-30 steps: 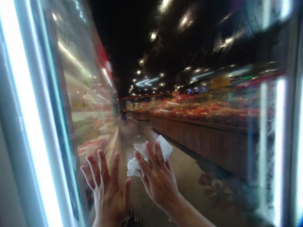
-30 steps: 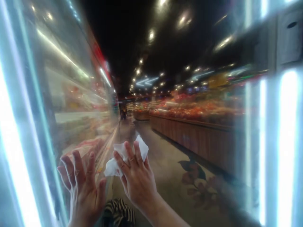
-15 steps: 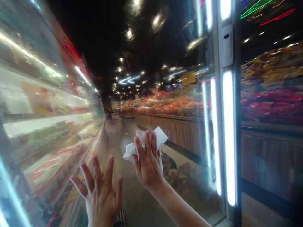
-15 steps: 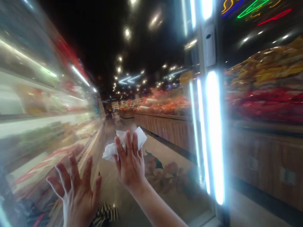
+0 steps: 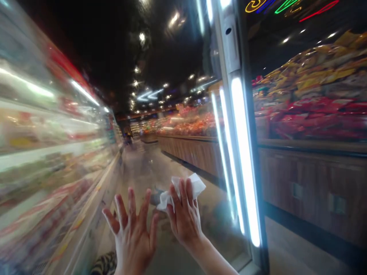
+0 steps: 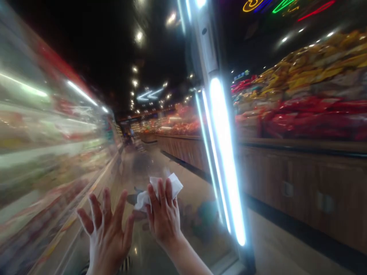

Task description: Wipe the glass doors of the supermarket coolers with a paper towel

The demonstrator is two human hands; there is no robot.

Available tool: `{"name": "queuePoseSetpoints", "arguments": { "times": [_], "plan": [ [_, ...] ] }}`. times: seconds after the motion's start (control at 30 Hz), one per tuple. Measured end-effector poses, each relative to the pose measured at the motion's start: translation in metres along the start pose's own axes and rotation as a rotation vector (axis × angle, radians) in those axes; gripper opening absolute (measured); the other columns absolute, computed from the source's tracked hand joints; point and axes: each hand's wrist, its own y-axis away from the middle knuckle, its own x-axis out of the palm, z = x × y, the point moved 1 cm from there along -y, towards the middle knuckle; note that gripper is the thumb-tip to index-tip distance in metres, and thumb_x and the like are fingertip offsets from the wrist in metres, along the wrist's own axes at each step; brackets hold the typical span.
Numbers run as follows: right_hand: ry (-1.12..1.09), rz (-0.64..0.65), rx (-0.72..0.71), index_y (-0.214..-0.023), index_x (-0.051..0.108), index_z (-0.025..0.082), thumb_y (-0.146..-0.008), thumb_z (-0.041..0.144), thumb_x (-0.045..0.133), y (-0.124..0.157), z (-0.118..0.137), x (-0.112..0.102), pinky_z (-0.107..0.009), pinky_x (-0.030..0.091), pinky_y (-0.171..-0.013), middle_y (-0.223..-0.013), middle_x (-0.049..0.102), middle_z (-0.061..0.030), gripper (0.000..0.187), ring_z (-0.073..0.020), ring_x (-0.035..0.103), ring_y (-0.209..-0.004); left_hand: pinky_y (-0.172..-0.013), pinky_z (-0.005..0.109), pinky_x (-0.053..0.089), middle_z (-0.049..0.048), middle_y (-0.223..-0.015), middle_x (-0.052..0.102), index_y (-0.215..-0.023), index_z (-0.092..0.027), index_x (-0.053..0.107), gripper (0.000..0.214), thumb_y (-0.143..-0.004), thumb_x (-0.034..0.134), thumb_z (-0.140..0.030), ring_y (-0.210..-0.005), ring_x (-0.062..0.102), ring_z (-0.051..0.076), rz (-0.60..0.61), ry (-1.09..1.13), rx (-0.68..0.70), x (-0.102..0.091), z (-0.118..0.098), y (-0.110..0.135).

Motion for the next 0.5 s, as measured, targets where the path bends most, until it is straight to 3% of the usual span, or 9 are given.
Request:
{"name": "queuePoseSetpoints", "arguments": {
  "times": [0.23, 0.4, 0.5],
  "plan": [
    [-0.031, 0.024, 0.051, -0.167, 0.002, 0.027, -0.099, 0.019, 0.048, -0.002, -0.01, -0.008, -0.065, 0.048, -0.11, -0.172, 0.016, -0.0089, 0.082, -0.0368, 0.004, -0.159, -0.123, 0.075, -0.004, 0.0064, -0.174, 0.002, -0.163, -0.036, 0.017, 0.087, -0.091, 0.065, -0.037, -0.161, -0.007, 0.036, -0.012, -0.049, -0.044, 0.001, -0.004, -0.001],
    [-0.023, 0.046, -0.013, -0.166, 0.014, 0.028, -0.095, 0.013, 0.047, 0.047, 0.009, 0.0, -0.056, 0.056, -0.103, -0.167, 0.029, -0.003, 0.08, -0.0319, 0.014, -0.159, -0.124, 0.073, -0.004, 0.0043, -0.175, 0.001, -0.163, -0.038, 0.016, 0.091, -0.089, 0.068, -0.037, -0.161, -0.006, 0.036, 0.019, -0.088, -0.061, -0.007, 0.017, 0.036],
    [0.022, 0.023, -0.029, -0.166, 0.012, 0.024, -0.097, 0.014, 0.049, 0.045, 0.019, 0.002, -0.052, 0.053, -0.106, -0.168, 0.027, -0.0062, 0.079, -0.0319, 0.013, -0.159, -0.125, 0.07, -0.006, 0.0008, -0.175, -0.001, -0.162, -0.042, 0.015, 0.087, -0.091, 0.066, -0.039, -0.161, -0.008, 0.034, -0.002, -0.102, -0.112, -0.012, 0.035, 0.061]
  ]
}}
